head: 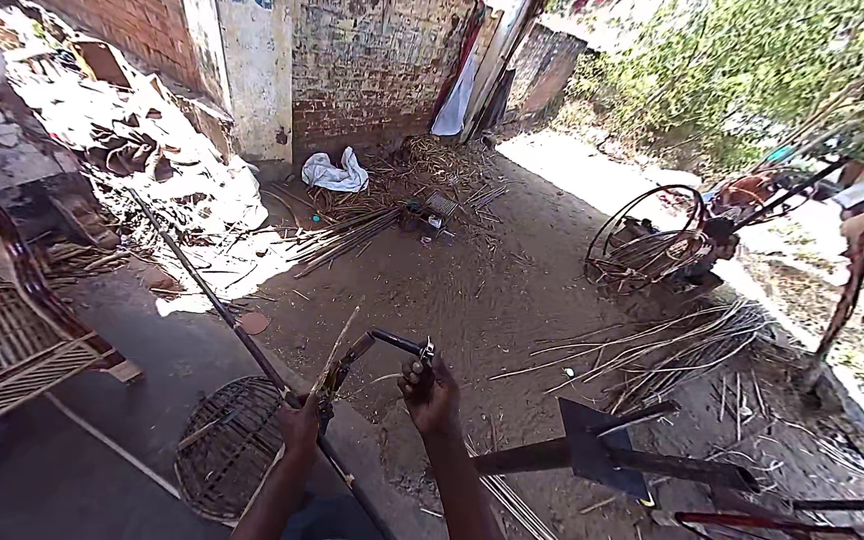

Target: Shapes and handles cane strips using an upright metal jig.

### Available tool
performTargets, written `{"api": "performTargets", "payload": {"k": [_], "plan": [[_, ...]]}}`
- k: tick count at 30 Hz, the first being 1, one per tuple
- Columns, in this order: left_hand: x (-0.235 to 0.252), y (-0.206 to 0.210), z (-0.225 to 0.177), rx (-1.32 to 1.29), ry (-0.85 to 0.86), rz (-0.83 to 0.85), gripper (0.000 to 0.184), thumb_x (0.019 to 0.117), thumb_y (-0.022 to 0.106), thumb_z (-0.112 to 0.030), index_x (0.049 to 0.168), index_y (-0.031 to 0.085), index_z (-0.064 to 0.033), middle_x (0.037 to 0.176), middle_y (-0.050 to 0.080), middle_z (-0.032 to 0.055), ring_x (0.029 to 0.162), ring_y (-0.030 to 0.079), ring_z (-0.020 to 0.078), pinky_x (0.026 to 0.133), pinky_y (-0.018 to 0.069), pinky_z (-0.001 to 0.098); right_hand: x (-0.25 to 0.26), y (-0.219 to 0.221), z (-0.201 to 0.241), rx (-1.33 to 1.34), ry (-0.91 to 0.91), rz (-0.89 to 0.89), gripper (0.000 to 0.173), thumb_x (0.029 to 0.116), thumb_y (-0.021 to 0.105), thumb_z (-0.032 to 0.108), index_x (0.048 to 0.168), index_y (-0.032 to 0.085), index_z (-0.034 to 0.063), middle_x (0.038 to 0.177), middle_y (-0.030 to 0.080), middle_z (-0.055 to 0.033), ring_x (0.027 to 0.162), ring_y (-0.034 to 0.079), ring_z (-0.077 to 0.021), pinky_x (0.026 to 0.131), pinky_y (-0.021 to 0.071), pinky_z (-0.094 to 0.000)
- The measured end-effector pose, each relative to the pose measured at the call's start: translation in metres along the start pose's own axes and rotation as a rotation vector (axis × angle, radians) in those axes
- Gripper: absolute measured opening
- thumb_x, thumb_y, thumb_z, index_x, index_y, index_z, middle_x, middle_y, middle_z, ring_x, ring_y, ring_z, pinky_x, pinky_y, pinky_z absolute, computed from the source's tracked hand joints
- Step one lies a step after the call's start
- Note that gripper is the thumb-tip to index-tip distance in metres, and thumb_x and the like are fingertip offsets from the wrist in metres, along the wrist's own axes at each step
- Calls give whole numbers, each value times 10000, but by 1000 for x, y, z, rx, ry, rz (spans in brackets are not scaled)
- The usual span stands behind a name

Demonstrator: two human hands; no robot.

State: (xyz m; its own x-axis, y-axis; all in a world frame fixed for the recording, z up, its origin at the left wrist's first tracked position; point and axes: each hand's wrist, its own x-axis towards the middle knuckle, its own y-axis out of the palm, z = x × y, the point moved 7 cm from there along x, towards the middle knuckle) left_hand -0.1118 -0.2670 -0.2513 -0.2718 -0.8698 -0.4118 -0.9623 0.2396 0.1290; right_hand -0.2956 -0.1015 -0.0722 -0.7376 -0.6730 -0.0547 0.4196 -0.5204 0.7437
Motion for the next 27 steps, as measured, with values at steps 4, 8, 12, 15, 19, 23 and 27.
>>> {"api": "performTargets", "payload": {"k": [4,8,12,15,19,23,27], "plan": [[1,-2,2,69,-3,-32,309,907,805,-279,977,665,-12,686,612,101,526,548,198,513,488,375,-7,-18,8,20,-63,-50,530,1016,413,616,1226,639,184,760,587,-21,590,569,-131,523,496,-293],[3,-2,4,75,-59,-72,315,905,807,-293,978,679,-15,707,626,102,555,565,199,537,494,379,-7,-17,15,35,-80,-9,540,999,443,634,1219,641,182,759,592,-20,602,582,-137,540,514,-304],[2,0,5,8,-94,-70,289,888,823,-206,1007,659,1,711,623,104,533,546,180,507,477,342,-3,-3,8,29,-15,28,541,1003,426,646,1227,632,198,761,589,-16,604,584,-135,546,519,-301],[4,0,8,-11,-89,-58,298,885,825,-191,1029,650,3,732,632,110,543,548,183,508,475,341,2,1,4,43,28,40,524,1026,403,611,1231,620,181,768,580,-26,602,577,-137,544,514,-290],[3,-3,6,41,-25,-63,311,874,837,-229,994,656,-7,710,628,106,537,555,197,504,480,366,8,5,4,44,59,39,419,1063,425,510,1175,620,156,723,547,-5,566,551,-111,529,502,-260],[0,0,-3,78,23,-54,360,861,848,-252,1044,647,-17,774,660,98,612,598,205,571,514,395,8,0,7,83,13,78,411,1041,461,509,1201,635,172,704,555,6,570,557,-105,552,509,-275],[1,2,-1,42,30,-40,338,859,848,-215,1045,649,-14,758,646,103,586,580,202,540,497,380,4,-8,12,98,-4,120,506,1009,462,597,1261,630,191,793,600,-33,640,596,-150,585,529,-318]]}}
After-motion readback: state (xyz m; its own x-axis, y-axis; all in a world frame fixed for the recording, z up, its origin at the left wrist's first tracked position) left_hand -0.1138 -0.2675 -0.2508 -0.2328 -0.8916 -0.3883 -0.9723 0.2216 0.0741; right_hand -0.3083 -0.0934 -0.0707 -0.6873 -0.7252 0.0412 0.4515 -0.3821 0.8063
